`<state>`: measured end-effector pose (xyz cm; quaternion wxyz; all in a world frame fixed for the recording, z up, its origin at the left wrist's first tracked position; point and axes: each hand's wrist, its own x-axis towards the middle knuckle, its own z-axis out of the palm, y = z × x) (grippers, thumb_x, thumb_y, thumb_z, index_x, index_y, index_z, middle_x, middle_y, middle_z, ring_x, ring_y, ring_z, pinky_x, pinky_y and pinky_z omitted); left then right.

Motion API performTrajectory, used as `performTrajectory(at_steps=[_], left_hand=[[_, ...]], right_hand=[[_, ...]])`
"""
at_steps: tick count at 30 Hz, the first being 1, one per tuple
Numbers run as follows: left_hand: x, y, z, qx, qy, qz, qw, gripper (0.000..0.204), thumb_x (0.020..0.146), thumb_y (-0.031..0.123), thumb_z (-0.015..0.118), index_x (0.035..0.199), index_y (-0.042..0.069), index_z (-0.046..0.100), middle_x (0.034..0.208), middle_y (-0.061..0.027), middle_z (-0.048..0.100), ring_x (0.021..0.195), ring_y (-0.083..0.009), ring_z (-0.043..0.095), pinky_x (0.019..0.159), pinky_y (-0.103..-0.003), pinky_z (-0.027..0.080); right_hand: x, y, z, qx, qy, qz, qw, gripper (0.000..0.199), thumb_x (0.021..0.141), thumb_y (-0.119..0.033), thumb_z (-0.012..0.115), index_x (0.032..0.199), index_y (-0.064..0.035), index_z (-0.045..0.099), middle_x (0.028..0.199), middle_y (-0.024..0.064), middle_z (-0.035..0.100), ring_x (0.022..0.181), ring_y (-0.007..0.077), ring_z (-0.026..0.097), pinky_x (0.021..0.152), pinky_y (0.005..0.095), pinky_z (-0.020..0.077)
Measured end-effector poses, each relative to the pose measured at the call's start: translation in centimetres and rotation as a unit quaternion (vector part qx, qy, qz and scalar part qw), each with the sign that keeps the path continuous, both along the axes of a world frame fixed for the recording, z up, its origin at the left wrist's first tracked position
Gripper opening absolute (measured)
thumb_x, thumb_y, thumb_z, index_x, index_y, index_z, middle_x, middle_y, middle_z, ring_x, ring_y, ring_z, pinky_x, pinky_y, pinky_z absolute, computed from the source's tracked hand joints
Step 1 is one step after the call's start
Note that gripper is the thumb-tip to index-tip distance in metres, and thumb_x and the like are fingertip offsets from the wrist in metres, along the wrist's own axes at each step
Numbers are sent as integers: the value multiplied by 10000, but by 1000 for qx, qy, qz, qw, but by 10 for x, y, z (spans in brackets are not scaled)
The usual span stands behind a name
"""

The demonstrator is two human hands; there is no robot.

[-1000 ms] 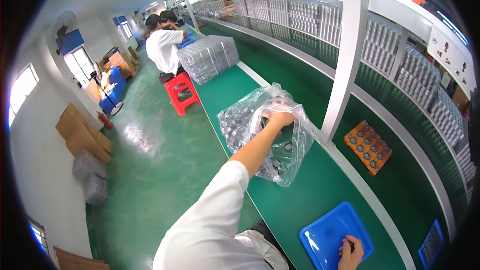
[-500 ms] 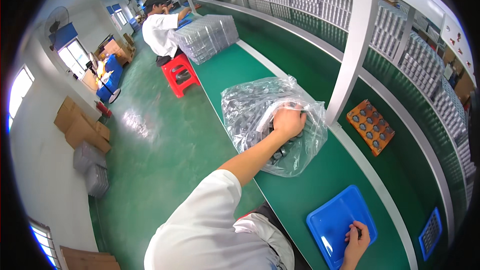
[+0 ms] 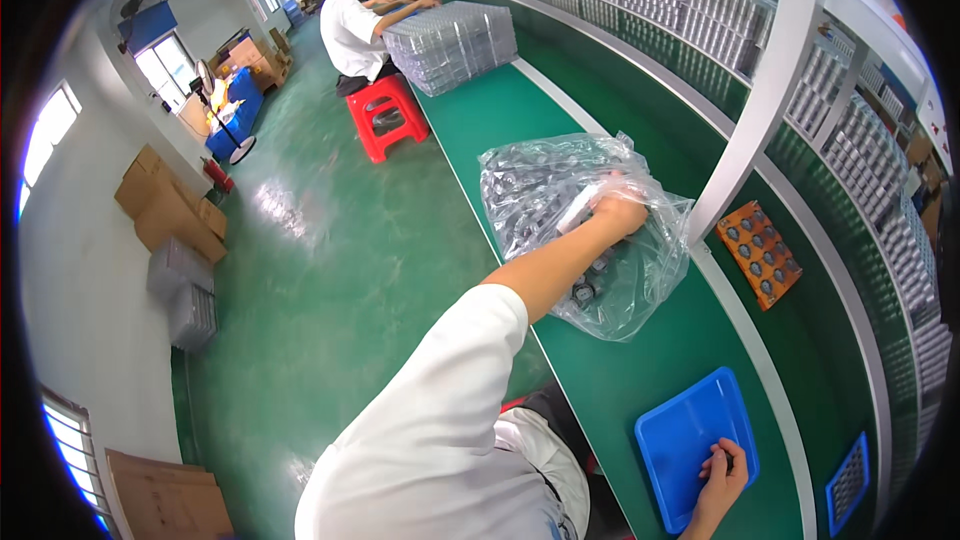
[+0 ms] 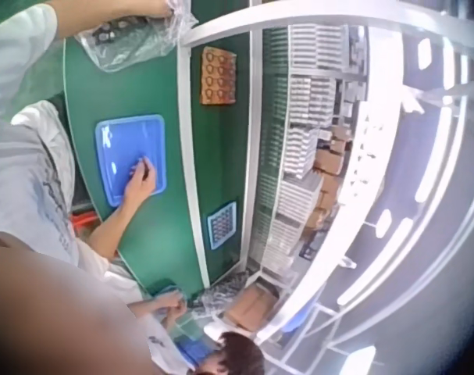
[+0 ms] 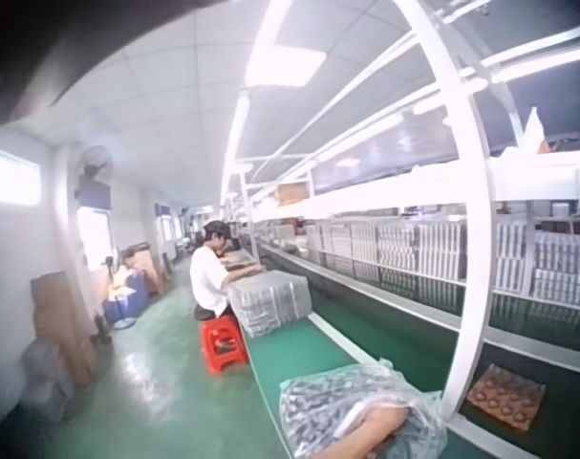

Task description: Placing small circular electronic components into trays and onto a mounting board at an assembly line station.

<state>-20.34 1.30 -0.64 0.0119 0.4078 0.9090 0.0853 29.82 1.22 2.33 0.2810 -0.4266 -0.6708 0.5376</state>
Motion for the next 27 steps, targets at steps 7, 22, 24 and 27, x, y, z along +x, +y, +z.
performTrajectory(at_steps=[7, 22, 24, 27], left_hand=[[47, -31, 8, 213, 0, 49, 976, 426, 937, 257, 506, 1300, 57, 605, 1422, -333, 485, 1248, -453, 552, 1019, -536, 473], [62, -47, 29, 134, -11, -10, 991, 316, 989, 187, 416, 1134, 21, 643, 1119, -239, 671, 1059, -420, 643, 953, -520, 492], [56, -56, 17, 195, -3, -41, 980, 292, 926, 277, 552, 1108, 84, 674, 1018, -231, 671, 994, -419, 648, 871, -520, 535], [66, -71, 27, 161, 33, -41, 986, 311, 901, 268, 615, 1129, 66, 676, 1077, -246, 656, 1025, -416, 637, 868, -516, 532]], right_hand=[[9, 5, -2, 23, -3, 3, 1000, 170, 972, -64, 571, 1102, 17, 644, 948, 71, 659, 686, 75, 559, 558, 202, 432], [19, -7, 14, 50, -21, -2, 999, 127, 936, -35, 600, 1021, 29, 669, 842, 50, 617, 664, 87, 562, 570, 228, 443], [22, -6, 14, 91, -40, 24, 995, 146, 938, -50, 588, 1035, 26, 666, 850, 61, 644, 657, 86, 562, 559, 228, 441], [24, -4, 13, 103, -32, 28, 994, 143, 930, -53, 596, 1028, 22, 668, 836, 59, 642, 648, 89, 561, 561, 233, 447]])
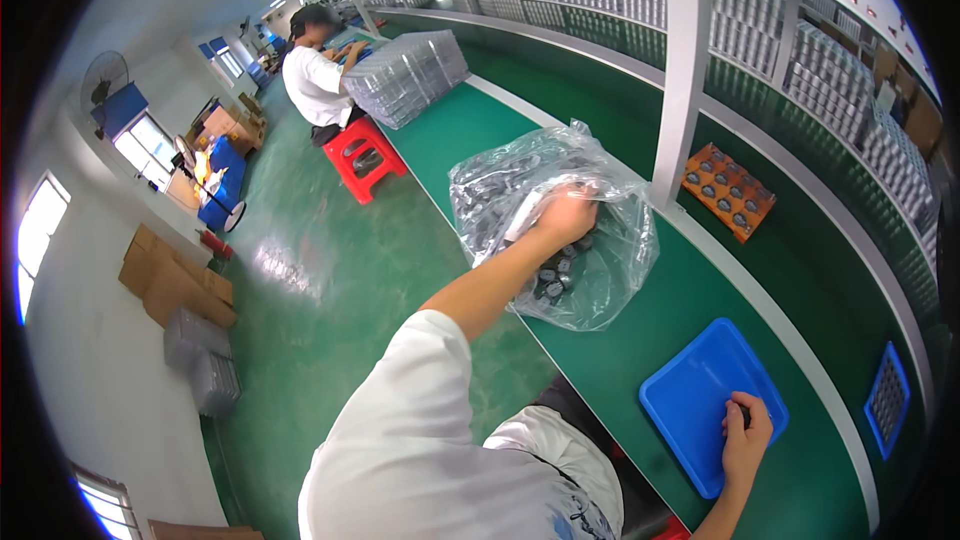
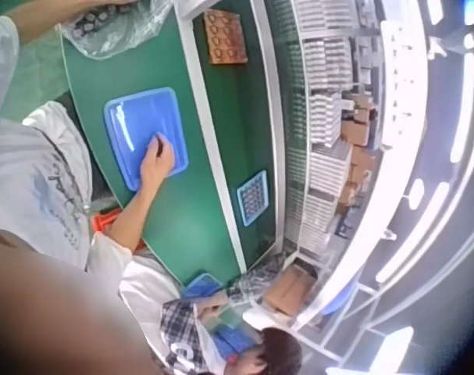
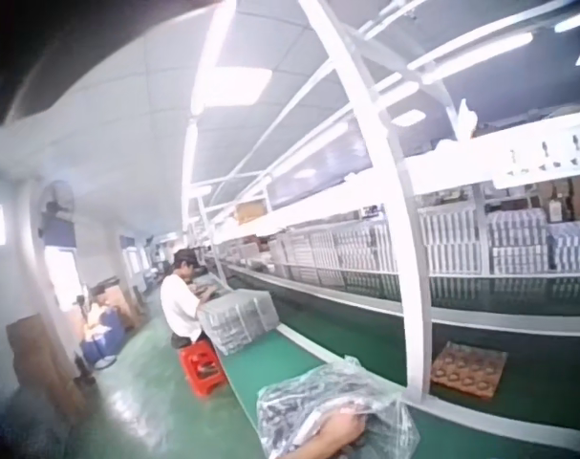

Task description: Placing small circular electronic components into trays and onto a mounting board at an assembly line station.

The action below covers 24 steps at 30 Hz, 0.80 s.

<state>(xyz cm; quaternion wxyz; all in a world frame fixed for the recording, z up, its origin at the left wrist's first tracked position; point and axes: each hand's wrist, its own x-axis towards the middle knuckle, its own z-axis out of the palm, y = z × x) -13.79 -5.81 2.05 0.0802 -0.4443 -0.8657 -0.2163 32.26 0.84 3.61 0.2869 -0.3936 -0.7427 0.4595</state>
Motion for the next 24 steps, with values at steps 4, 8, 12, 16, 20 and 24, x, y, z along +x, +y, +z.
performTrajectory(at_steps=[4, 8, 12, 16, 20, 24], left_hand=[[6, -20, 13, 183, -18, -76, 980, 305, 835, 173, 721, 1100, 25, 692, 1098, -224, 671, 1005, -360, 655, 878, -445, 516], [37, -29, 48, 224, -419, 38, 879, 268, 862, 141, 723, 1115, 64, 683, 965, -72, 671, 776, -198, 647, 652, -358, 524], [61, -39, 61, 368, -639, 74, 671, 230, 909, 143, 691, 1117, 99, 602, 861, -60, 626, 685, -188, 602, 475, -363, 438], [73, -38, 52, 440, -672, 58, 593, 241, 925, 148, 671, 1145, 105, 583, 863, -81, 631, 686, -205, 606, 478, -362, 443], [99, -39, 46, 491, -722, -69, 482, 283, 984, 214, 574, 1254, 147, 520, 1003, -134, 627, 812, -237, 626, 441, -351, 439], [164, -37, 64, 453, -774, -119, 426, 320, 967, 203, 599, 1272, 149, 520, 1033, -136, 630, 807, -235, 631, 446, -344, 459]], right_hand=[[3, -1, 0, -5, -16, 1, 1000, 138, 928, -47, 595, 1025, 20, 667, 840, 54, 638, 650, 89, 562, 563, 231, 448], [10, 1, -1, 1, -8, -6, 1000, 133, 926, -44, 597, 1021, 21, 664, 843, 48, 631, 655, 88, 563, 567, 227, 448], [13, 1, -3, -11, -6, -5, 1000, 134, 927, -40, 598, 1028, 17, 664, 849, 46, 631, 671, 87, 565, 577, 221, 446], [16, 1, 2, -9, -16, -2, 1000, 137, 930, -37, 595, 1036, 14, 665, 859, 47, 634, 680, 87, 565, 579, 219, 443], [19, -1, 11, -43, -8, -13, 999, 121, 905, 1, 593, 994, 41, 665, 895, 98, 632, 692, 147, 595, 624, 262, 476], [25, -1, 8, -34, -10, -15, 999, 125, 910, 0, 592, 1001, 47, 662, 899, 100, 632, 694, 145, 591, 628, 257, 476]])
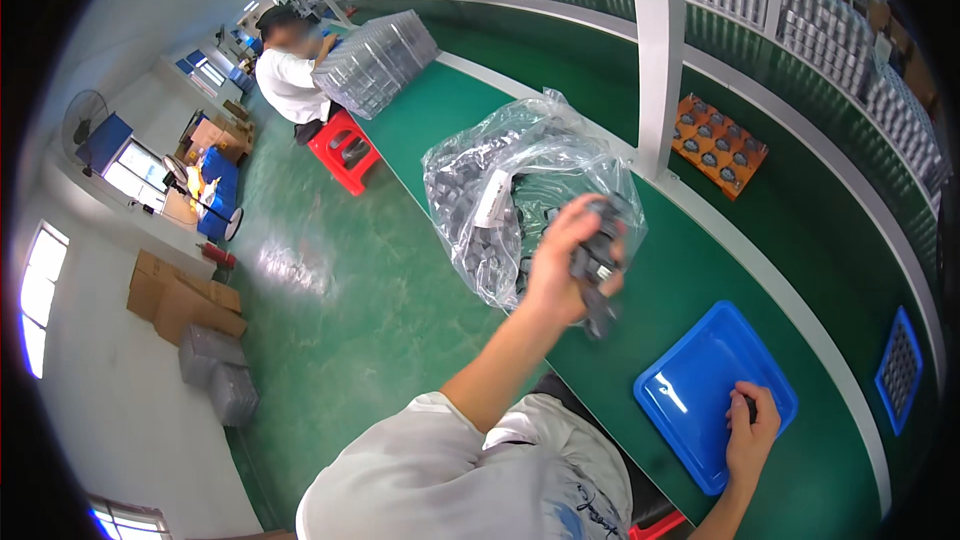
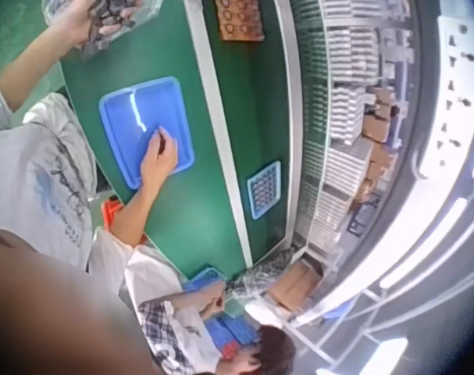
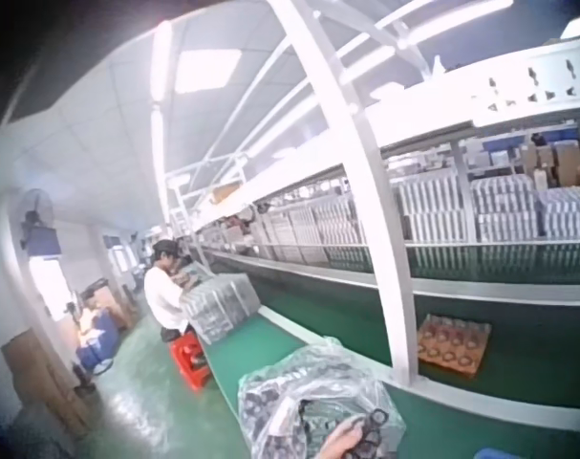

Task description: Placing small circular electronic components into trays and onto a mounting board at an assembly line station.

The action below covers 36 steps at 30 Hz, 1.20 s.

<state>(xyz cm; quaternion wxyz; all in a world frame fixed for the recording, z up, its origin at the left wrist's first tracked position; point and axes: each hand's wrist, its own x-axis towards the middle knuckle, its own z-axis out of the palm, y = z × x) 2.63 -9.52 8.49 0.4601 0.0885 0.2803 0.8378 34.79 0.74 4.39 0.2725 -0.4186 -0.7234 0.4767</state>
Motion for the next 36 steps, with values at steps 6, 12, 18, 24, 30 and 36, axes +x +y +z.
performTrajectory(at_steps=[6, 12, 18, 24, 30, 36], left_hand=[[118, 48, -31, -81, 339, -133, 928, 331, 880, 115, 701, 1200, 98, 618, 1081, -130, 622, 937, -242, 652, 652, -402, 556], [163, 55, -54, -19, 679, -110, 725, 362, 787, 144, 737, 1128, 82, 634, 1090, -154, 555, 982, -340, 592, 815, -414, 524], [196, 51, -70, 63, 752, -143, 641, 348, 766, 263, 775, 1038, 93, 639, 1086, -143, 521, 1053, -322, 510, 879, -459, 439], [196, 68, -57, 144, 733, -226, 626, 356, 775, 300, 763, 1028, 67, 672, 1065, -168, 530, 1037, -329, 520, 877, -451, 464], [174, 107, -32, 156, 722, -312, 598, 319, 748, 283, 750, 915, 16, 698, 873, -167, 619, 863, -341, 613, 744, -435, 521], [166, 124, -46, 159, 595, -321, 719, 276, 739, 222, 750, 842, -25, 682, 805, -129, 669, 751, -304, 656, 667, -419, 529]], right_hand=[[11, 2, -11, -19, 14, -11, 1000, 147, 968, -66, 579, 1057, 11, 667, 892, 47, 635, 689, 80, 549, 578, 223, 431], [35, 12, -20, -69, 55, -66, 994, 166, 1000, -93, 568, 1093, 14, 655, 846, 25, 610, 692, 78, 518, 613, 220, 417], [66, 15, 1, 19, -79, 0, 997, 296, 1033, -189, 500, 1179, 35, 627, 1134, 139, 637, 1051, 234, 594, 939, 346, 455], [58, 19, 23, -7, -83, -25, 996, 304, 1019, -192, 510, 1176, 38, 632, 1121, 147, 663, 1024, 250, 624, 914, 346, 474], [43, 54, 53, 20, -121, 93, 988, 298, 1008, -149, 497, 1178, 48, 643, 1071, 150, 684, 985, 241, 635, 894, 333, 481], [36, 63, 33, -47, -26, 52, 997, 365, 1049, -218, 447, 1207, 54, 633, 1100, 149, 679, 1000, 224, 625, 903, 330, 474]])
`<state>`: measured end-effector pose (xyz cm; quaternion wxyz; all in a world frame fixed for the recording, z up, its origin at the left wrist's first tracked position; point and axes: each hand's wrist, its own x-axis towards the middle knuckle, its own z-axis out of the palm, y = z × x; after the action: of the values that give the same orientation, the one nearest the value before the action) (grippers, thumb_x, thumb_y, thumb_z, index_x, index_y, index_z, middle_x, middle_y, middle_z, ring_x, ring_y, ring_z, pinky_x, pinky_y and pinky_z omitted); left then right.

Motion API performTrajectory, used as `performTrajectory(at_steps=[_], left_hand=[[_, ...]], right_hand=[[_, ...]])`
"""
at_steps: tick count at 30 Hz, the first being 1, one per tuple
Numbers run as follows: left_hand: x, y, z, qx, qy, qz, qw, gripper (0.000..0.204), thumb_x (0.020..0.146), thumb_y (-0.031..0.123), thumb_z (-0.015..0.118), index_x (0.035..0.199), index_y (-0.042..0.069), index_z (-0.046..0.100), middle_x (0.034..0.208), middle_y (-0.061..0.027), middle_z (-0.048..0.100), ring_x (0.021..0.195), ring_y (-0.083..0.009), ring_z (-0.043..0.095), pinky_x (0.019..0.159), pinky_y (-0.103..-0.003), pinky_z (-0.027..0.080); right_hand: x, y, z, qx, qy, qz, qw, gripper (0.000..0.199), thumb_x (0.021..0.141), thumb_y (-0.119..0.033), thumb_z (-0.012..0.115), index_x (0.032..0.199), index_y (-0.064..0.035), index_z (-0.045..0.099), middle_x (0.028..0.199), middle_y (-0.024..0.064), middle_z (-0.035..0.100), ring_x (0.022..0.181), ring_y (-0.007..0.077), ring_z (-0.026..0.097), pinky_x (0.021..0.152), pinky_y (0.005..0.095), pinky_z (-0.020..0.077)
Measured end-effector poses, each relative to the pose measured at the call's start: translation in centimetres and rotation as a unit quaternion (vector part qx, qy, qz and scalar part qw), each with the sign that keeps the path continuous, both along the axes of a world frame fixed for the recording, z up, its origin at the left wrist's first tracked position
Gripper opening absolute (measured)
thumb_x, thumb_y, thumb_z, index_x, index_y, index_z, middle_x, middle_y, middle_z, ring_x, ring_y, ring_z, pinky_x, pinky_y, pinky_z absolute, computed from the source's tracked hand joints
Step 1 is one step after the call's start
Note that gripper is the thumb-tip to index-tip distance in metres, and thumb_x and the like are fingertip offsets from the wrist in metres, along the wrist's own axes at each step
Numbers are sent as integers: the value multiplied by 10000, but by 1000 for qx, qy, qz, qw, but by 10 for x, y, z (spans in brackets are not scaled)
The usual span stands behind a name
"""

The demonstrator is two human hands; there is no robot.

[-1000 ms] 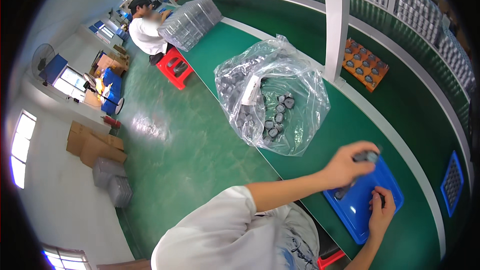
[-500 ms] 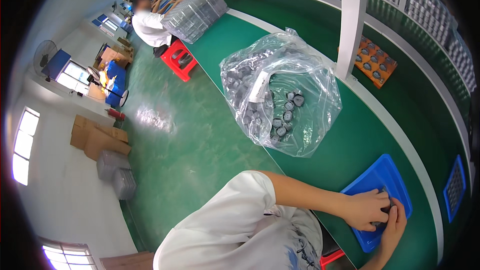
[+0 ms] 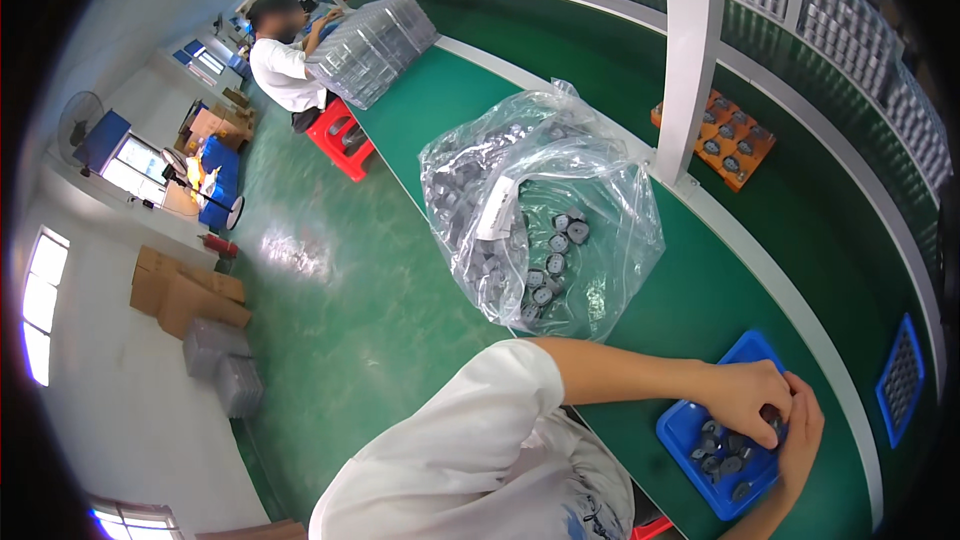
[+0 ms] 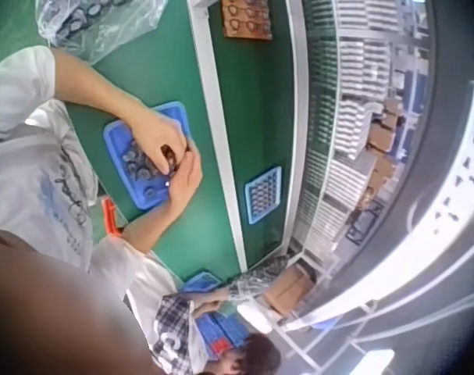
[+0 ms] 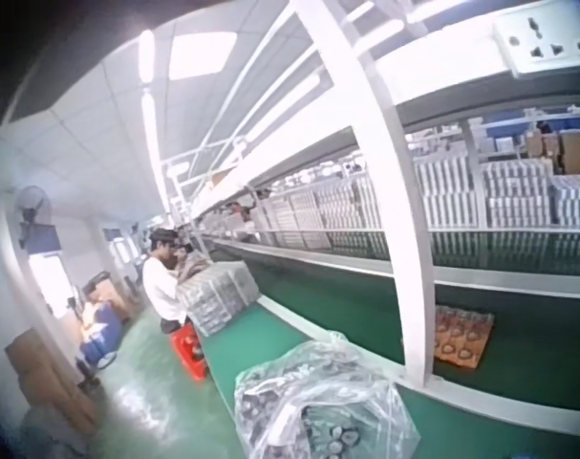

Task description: Placing small circular electronic components into trays and onto a mounting board at an assembly line station.

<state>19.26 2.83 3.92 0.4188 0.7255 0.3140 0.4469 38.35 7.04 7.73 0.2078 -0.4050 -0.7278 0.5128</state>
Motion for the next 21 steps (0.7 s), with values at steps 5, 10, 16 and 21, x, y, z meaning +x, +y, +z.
performTrajectory(at_steps=[5, 10, 16, 21], left_hand=[[-4, -7, 1, -22, -73, 79, 994, 249, 755, 188, 750, 916, 11, 683, 842, -126, 649, 772, -284, 641, 692, -402, 518], [-10, -5, -13, 200, 83, 155, 964, 270, 737, 198, 769, 938, 39, 682, 935, -125, 588, 953, -327, 564, 868, -456, 460], [-25, 4, -19, 197, 134, 178, 955, 257, 722, 164, 755, 929, 32, 679, 1067, -156, 551, 1121, -375, 456, 957, -502, 392], [-28, 5, -22, 169, 171, 201, 950, 200, 738, 72, 691, 934, 33, 685, 1112, -183, 562, 1136, -377, 458, 970, -498, 393]], right_hand=[[15, -5, -26, 67, 38, 64, 995, 495, 1063, -369, 394, 1225, 50, 600, 1144, 178, 663, 1033, 274, 615, 911, 374, 461], [17, -5, -2, 103, -105, 146, 978, 372, 1002, -220, 477, 1248, 42, 574, 1044, 201, 627, 948, 320, 597, 860, 381, 458], [2, -26, -8, 143, -107, 76, 981, 487, 812, -102, 671, 1261, 34, 543, 1112, 191, 564, 938, 346, 573, 860, 389, 469], [-7, -38, -10, 225, -168, 70, 957, 406, 771, -70, 710, 1150, 24, 599, 1031, 173, 550, 925, 354, 573, 857, 390, 469]])
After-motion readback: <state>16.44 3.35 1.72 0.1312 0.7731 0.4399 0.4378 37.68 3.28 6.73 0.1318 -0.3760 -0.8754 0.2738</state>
